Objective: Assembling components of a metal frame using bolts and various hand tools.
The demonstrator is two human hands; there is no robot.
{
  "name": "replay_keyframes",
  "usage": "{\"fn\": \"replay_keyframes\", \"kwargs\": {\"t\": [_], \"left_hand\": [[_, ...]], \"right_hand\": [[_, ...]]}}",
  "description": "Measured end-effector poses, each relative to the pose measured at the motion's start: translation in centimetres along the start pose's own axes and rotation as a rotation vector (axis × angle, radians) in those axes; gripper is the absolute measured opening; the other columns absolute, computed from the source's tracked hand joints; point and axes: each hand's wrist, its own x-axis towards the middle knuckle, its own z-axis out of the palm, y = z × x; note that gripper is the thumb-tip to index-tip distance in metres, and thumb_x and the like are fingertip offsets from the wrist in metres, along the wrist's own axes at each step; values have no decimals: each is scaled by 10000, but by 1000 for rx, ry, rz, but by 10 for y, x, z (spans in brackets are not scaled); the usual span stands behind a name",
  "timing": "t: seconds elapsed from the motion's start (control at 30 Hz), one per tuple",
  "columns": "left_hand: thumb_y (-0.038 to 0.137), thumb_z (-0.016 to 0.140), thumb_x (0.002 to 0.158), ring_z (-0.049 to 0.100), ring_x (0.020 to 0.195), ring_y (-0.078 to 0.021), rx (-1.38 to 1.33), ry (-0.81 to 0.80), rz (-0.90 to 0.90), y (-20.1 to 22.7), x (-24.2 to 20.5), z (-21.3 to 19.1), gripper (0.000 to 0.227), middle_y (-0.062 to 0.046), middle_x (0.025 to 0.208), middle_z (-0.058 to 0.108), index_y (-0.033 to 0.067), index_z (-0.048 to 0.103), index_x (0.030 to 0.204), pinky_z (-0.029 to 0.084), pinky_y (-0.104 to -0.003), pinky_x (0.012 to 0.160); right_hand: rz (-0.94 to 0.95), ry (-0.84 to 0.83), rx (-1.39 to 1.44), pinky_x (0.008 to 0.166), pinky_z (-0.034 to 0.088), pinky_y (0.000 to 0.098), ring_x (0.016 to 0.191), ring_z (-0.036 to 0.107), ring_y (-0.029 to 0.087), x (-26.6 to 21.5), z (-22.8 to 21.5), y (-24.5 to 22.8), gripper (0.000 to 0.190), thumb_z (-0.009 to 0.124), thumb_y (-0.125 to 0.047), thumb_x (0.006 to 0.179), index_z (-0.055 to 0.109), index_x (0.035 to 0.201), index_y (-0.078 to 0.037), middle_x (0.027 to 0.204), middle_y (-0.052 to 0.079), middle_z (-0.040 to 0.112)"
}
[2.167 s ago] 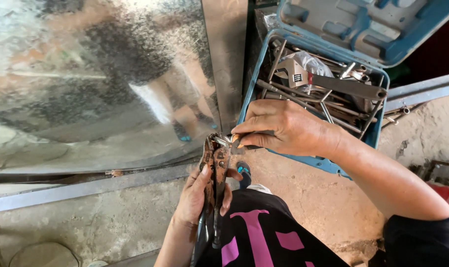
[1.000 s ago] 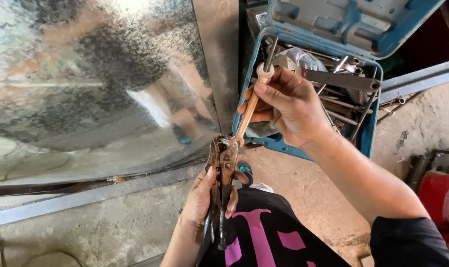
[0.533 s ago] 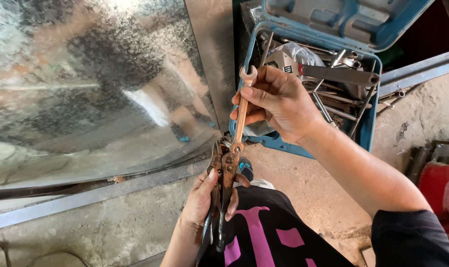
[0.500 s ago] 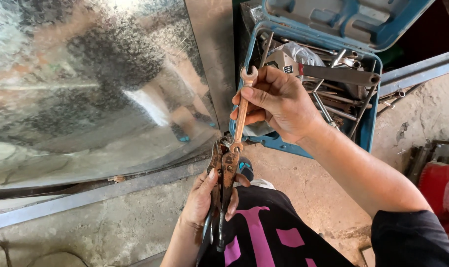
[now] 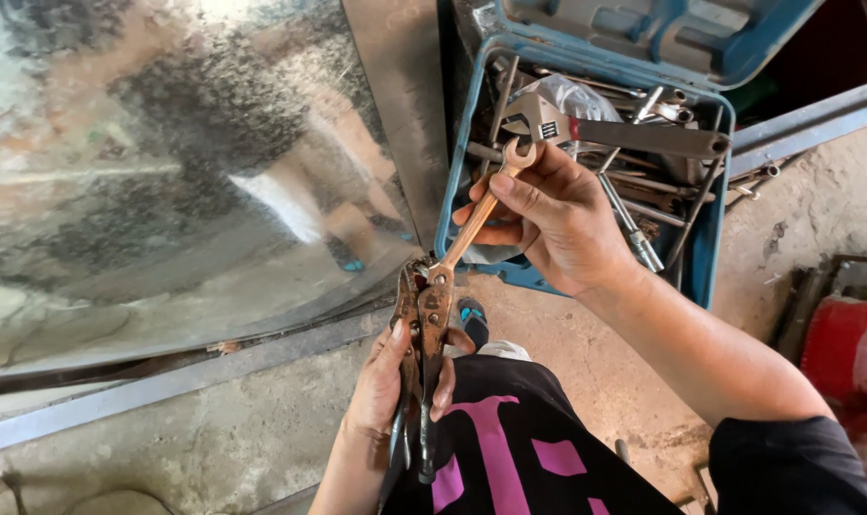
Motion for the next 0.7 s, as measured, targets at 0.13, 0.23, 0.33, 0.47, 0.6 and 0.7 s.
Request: {"fn": "replay_keyframes", "kwargs": {"t": [0.13,0.23,0.33,0.47,0.6,0.7], "left_hand": [[443,518,1059,622,571,-229,16,-15,-29,1,4,3,575,-284,1113,664,-72,524,1316,493,-323,426],[456,529,1053,613,555,-222,37,-2,-30,2,8,8,603,-286,1103,662,-90,531,1308,495,-325,425],[469,531,1034,609,538,-214,48,6,-30,5,15,12,610,-278,1092,662,-70,535,1321,498,-323,419],[476,522,1041,602,541,-213,60,-2,-30,5,15,6,624,-277,1104,652,-76,522,1332,491,-318,415],[478,507,1033,596,544,-211,65,4,-22,7,12,-2,621,-270,1110,647,-55,508,1351,484,-314,407],[484,492,1027,594,537,-210,48,26,-14,7,11,-6,626,-273,1098,649,-48,511,1356,480,-316,397]], "right_hand": [[-107,13,-2,880,651,508,1042,748,380,-8,-4,-32,98,624,-33,1035,574,1118,-22,1065,184,702],[-337,-139,-180,908,607,501,1084,745,373,-13,-6,-47,87,606,-18,1088,559,1160,-26,1112,209,712],[-329,-161,-327,889,612,483,1064,757,370,-15,-6,-51,90,600,-6,1077,531,1135,-12,1091,222,714],[-391,-84,-239,880,624,449,1018,770,322,-13,-24,-63,63,583,7,1104,562,1163,13,1061,214,718],[-695,-43,-905,761,630,318,968,798,239,-12,-49,-55,96,639,9,1114,546,1136,17,1053,171,727],[-853,-129,-1415,703,595,277,910,760,243,-13,-51,-9,157,781,-65,897,632,934,-31,1029,153,755]]}}
